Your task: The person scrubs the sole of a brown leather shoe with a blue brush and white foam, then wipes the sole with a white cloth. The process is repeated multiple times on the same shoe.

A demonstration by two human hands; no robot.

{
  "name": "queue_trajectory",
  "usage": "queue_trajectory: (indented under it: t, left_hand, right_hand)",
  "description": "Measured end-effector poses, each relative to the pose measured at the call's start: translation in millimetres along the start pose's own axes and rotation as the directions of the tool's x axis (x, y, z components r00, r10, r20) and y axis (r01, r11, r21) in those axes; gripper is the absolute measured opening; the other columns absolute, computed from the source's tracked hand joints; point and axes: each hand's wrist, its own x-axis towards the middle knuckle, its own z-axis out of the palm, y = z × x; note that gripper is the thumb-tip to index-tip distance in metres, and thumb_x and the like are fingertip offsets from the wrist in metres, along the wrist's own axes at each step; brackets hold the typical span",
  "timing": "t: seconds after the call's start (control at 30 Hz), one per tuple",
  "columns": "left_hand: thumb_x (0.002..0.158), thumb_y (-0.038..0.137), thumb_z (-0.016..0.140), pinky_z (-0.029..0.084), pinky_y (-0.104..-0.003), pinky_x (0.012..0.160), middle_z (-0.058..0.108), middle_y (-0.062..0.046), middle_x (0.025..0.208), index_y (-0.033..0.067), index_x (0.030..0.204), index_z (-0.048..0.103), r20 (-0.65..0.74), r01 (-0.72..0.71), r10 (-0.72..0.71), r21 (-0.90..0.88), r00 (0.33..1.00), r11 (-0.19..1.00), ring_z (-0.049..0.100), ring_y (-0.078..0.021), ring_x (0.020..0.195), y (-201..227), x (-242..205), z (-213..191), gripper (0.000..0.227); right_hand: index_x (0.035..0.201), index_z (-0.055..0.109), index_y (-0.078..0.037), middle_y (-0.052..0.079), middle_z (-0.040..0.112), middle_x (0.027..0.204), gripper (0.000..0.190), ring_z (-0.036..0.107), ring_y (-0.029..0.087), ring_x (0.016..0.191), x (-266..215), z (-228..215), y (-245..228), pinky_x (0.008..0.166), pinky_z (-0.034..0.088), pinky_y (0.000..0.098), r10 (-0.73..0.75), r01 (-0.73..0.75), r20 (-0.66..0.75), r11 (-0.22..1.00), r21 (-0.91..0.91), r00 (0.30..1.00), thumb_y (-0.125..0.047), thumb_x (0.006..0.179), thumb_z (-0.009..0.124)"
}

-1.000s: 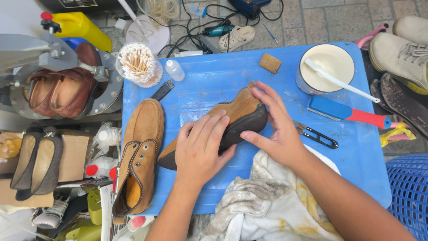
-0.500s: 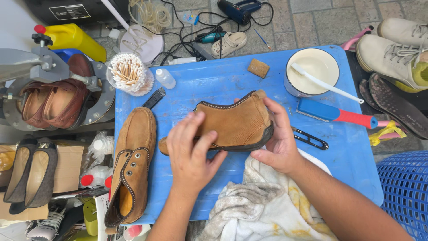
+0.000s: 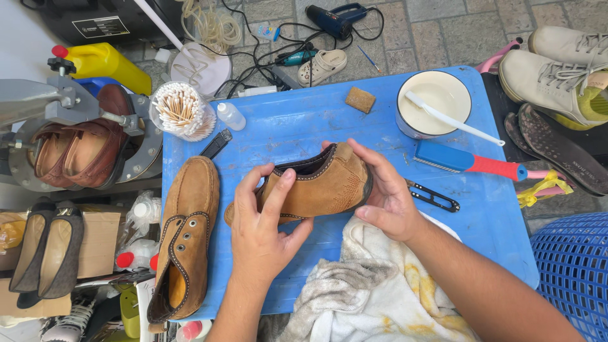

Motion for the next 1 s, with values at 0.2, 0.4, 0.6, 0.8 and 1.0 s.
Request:
queue_trajectory:
  t: [0.2, 0.4, 0.6, 0.8, 1.0]
  left_hand:
    - [0.067, 0.02, 0.093, 0.052, -0.046, 0.095, 0.052, -0.015, 0.141, 0.0209, 0.146, 0.046, -0.041, -0.007, 0.006, -0.016, 0.999, 1.0, 0.062, -0.0356, 0.117, -2, -3, 0, 0.092]
    - [0.072, 0.02, 0.094, 0.056, -0.039, 0.085, 0.056, -0.015, 0.137, 0.0145, 0.148, 0.046, -0.009, 0.002, -0.003, -0.034, 1.0, 0.999, 0.066, -0.0327, 0.113, 1, 1, -1, 0.09]
    - [0.069, 0.018, 0.09, 0.057, -0.041, 0.094, 0.057, -0.015, 0.137, 0.013, 0.15, 0.048, 0.087, 0.061, -0.057, -0.037, 0.995, 0.997, 0.065, -0.0346, 0.118, 15, 11, -8, 0.091]
    - [0.065, 0.022, 0.089, 0.055, -0.043, 0.093, 0.058, -0.016, 0.138, 0.0127, 0.15, 0.048, 0.191, 0.17, -0.163, -0.024, 0.968, 0.985, 0.065, -0.0382, 0.117, 15, 25, -14, 0.094]
    - [0.075, 0.023, 0.085, 0.053, -0.044, 0.1, 0.055, -0.02, 0.147, 0.0137, 0.147, 0.055, 0.221, 0.106, -0.104, 0.002, 0.97, 0.994, 0.062, -0.0394, 0.123, 0, 36, -18, 0.079]
  right_hand:
    - [0.165, 0.025, 0.001, 0.017, 0.04, 0.164, 0.094, 0.039, 0.027, 0.154, -7, -6, 7, 0.129, 0.032, 0.0437, 0.043, -0.043, -0.024, 0.999, 0.01, 0.999, -0.027, 0.092, 0.079]
    - [0.163, 0.03, 0.006, 0.016, 0.043, 0.163, 0.085, 0.042, 0.022, 0.153, -9, -4, 21, 0.13, 0.03, 0.0371, -0.065, 0.052, -0.132, 0.994, -0.096, 0.989, -0.028, 0.097, 0.07]
    - [0.152, 0.049, 0.013, 0.026, 0.057, 0.144, 0.067, 0.049, 0.025, 0.114, -12, -21, 41, 0.094, 0.04, 0.0369, 0.201, -0.15, -0.417, 0.977, 0.151, 0.886, -0.029, 0.101, 0.061]
    - [0.156, 0.035, 0.002, 0.013, 0.046, 0.157, 0.061, 0.046, 0.02, 0.146, 2, -8, 19, 0.122, 0.038, 0.0339, -0.061, 0.023, -0.18, 0.979, -0.204, 0.982, -0.017, 0.104, 0.059]
    - [0.16, 0.037, 0.002, 0.016, 0.049, 0.155, 0.06, 0.048, 0.022, 0.143, 11, -10, 14, 0.119, 0.038, 0.0359, 0.14, -0.176, -0.195, 0.967, -0.182, 0.971, -0.003, 0.104, 0.058]
